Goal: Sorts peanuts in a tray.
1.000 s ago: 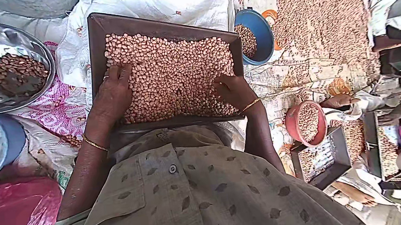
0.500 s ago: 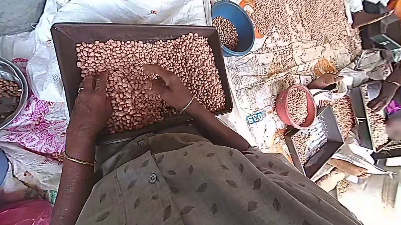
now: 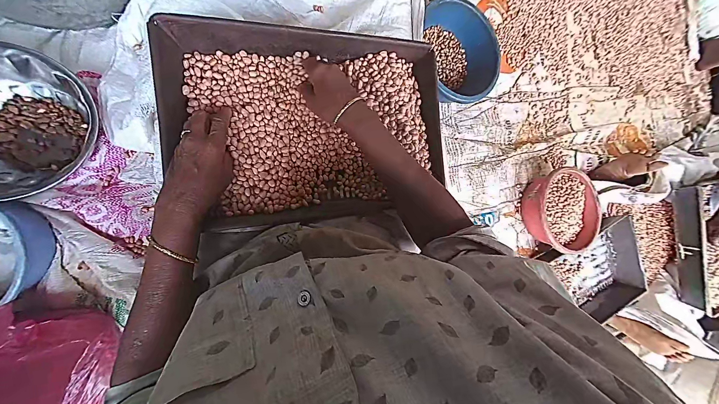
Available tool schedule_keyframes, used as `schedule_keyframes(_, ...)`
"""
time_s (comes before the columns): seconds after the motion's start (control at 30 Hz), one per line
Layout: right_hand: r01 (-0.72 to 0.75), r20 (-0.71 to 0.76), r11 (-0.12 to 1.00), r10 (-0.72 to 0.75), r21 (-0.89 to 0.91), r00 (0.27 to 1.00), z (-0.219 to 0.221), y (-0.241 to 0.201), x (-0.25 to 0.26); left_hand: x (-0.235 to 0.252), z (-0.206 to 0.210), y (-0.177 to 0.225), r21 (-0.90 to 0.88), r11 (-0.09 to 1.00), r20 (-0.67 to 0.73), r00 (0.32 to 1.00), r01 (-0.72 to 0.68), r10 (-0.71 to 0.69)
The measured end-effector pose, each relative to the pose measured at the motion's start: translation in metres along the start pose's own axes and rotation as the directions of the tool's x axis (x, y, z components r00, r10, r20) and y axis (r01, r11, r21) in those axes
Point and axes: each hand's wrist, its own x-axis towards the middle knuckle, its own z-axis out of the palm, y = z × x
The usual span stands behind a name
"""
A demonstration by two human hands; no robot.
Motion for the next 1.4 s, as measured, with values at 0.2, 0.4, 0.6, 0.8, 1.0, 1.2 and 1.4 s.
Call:
schedule_keyframes(0.2,0.364,0.092,0.76,-0.483,0.539,0.871,-0.004,-0.013,-0.048,-0.001,0.0,0.0,0.002,1.0,-0.019,1.0,-0.013,0.013)
schedule_keyframes(0.4,0.109,-0.093,0.978,-0.094,0.176,0.991,-0.017,0.07,-0.108,0.0,0.002,-0.002,0.007,1.0,-0.005,1.0,-0.011,0.011)
schedule_keyframes(0.6,-0.059,0.0,0.998,0.059,-0.02,0.998,0.003,0.07,-0.117,0.0,0.001,0.0,0.016,1.0,0.004,1.0,-0.006,0.006)
schedule_keyframes(0.8,0.309,-0.091,0.908,-0.295,0.282,0.951,0.046,-0.008,-0.09,-0.001,0.002,0.0,0.021,1.0,-0.017,1.0,-0.018,0.018)
schedule_keyframes(1.0,0.426,-0.431,0.716,-0.192,0.553,0.882,0.019,0.023,-0.091,-0.003,-0.004,0.004,0.017,1.0,0.044,0.999,0.023,-0.024)
schedule_keyframes(1.2,-0.041,-0.214,0.987,0.073,0.153,0.974,-0.024,0.102,-0.149,-0.002,-0.003,0.002,0.015,1.0,0.034,0.999,0.021,-0.021)
schedule_keyframes(1.4,-0.14,0.228,0.989,0.145,-0.038,0.963,0.0,0.072,-0.164,-0.001,-0.004,0.004,0.014,0.999,0.052,0.998,0.037,-0.038)
